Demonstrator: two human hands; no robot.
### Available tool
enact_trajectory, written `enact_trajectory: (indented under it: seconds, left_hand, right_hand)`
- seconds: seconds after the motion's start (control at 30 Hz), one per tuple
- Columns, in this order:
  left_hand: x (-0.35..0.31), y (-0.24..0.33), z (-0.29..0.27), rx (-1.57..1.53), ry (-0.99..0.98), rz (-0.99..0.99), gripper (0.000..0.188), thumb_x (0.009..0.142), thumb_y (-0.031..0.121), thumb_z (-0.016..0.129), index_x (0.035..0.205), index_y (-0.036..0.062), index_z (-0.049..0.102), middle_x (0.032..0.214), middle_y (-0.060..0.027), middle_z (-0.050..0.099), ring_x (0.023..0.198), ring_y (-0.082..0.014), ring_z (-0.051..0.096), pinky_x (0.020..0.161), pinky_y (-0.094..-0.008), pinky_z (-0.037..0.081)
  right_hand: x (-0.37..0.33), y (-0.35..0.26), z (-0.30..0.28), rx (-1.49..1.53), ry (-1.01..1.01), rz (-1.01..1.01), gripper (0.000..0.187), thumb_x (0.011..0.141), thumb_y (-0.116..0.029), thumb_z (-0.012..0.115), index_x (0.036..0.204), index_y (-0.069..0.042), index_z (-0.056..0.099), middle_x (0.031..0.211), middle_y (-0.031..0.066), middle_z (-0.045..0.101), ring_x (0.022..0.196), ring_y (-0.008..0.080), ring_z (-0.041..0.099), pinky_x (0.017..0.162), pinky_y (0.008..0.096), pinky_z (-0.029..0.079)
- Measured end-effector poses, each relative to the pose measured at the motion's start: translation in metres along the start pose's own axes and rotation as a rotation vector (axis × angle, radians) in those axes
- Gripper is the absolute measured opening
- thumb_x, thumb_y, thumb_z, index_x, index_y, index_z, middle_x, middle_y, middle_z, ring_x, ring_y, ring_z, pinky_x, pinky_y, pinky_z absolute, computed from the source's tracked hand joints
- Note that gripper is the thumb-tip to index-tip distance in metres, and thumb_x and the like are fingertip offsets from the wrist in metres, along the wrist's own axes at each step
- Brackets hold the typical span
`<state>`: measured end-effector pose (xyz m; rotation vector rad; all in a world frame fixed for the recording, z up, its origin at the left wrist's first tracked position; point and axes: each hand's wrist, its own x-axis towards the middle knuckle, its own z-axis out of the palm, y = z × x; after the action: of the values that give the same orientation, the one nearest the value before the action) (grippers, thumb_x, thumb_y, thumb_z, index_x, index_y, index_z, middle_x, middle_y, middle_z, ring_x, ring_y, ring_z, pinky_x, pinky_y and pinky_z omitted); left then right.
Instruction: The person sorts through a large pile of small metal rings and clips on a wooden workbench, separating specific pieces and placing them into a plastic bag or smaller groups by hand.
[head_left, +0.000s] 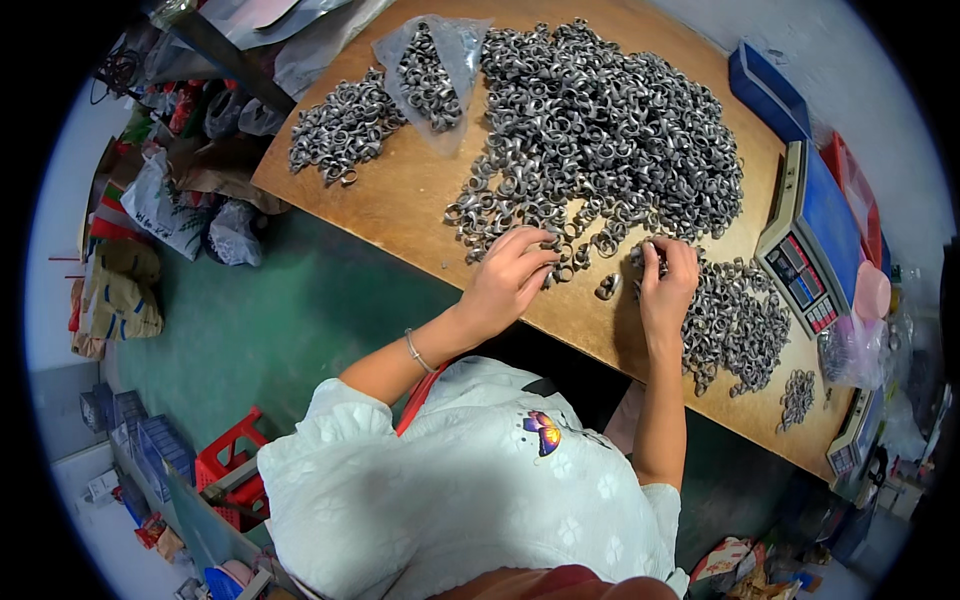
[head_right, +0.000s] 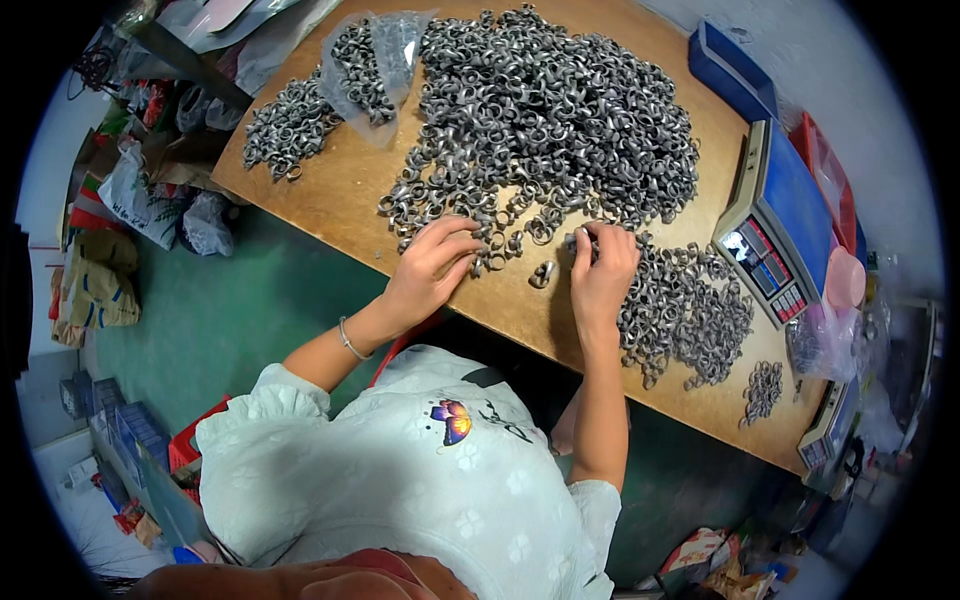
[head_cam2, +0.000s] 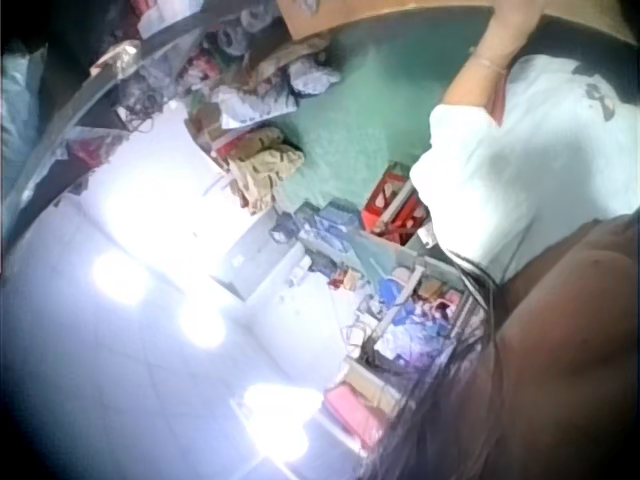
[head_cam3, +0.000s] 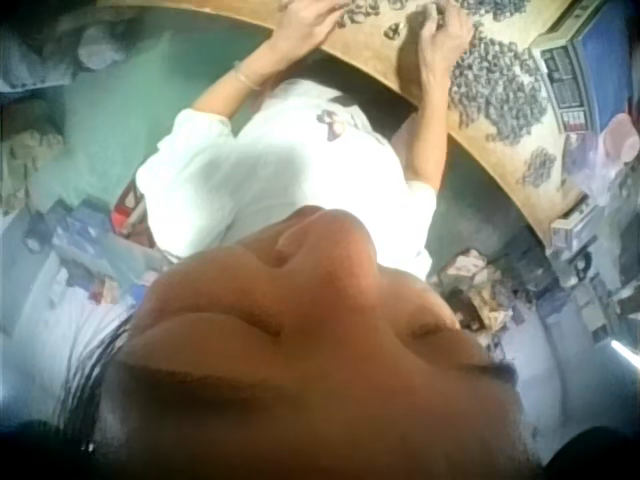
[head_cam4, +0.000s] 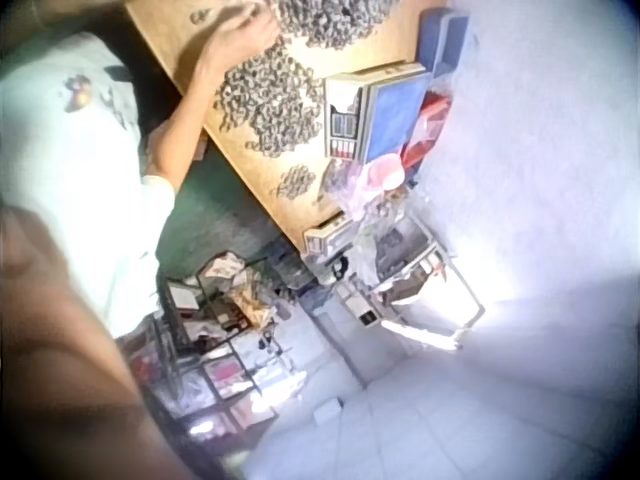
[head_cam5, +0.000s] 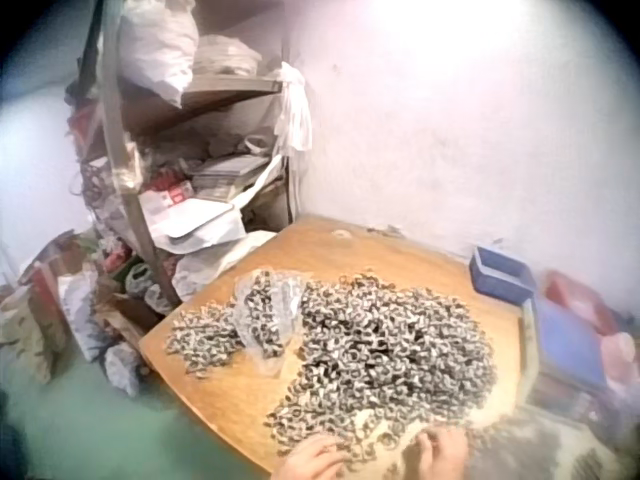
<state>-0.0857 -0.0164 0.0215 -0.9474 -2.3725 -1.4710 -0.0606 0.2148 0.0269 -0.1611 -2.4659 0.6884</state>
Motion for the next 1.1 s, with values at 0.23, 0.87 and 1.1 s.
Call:
enact_trajectory:
  seconds: [0.23,0.87,1.1]
  left_hand:
    - [0.012,0.022,0.015,-0.307,-0.087,-0.189,0.038,0.08,0.0,0.065,0.117,0.001,0.058,0.116,-0.0141,0.058,0.107,-0.027,0.057,0.089,-0.0335,0.047]
    - [0.037,0.019,0.044,-1.028,-0.204,-0.579,0.022,0.083,-0.002,0.066,0.104,-0.003,0.059,0.098,-0.0047,0.062,0.088,-0.0088,0.06,0.079,-0.0228,0.05]
    - [0.031,0.02,0.045,-0.988,-0.132,-0.518,0.017,0.083,-0.005,0.065,0.099,-0.0032,0.06,0.099,-0.0059,0.061,0.086,-0.0098,0.06,0.075,-0.0221,0.05]
  right_hand:
    - [-0.013,0.006,-0.013,0.914,-0.12,0.564,0.013,0.091,-0.01,0.061,0.096,0.001,0.064,0.081,-0.0004,0.062,0.068,0.0057,0.054,0.064,0.0202,0.045]
    - [-0.019,-0.023,-0.02,1.191,-0.111,0.61,0.015,0.092,-0.007,0.058,0.102,0.003,0.062,0.087,0.0049,0.064,0.074,0.01,0.06,0.068,0.0227,0.05]
    - [-0.025,-0.031,-0.029,1.334,-0.294,0.672,0.017,0.092,-0.009,0.059,0.105,0.001,0.058,0.09,0.0043,0.062,0.076,0.0075,0.058,0.065,0.0189,0.047]
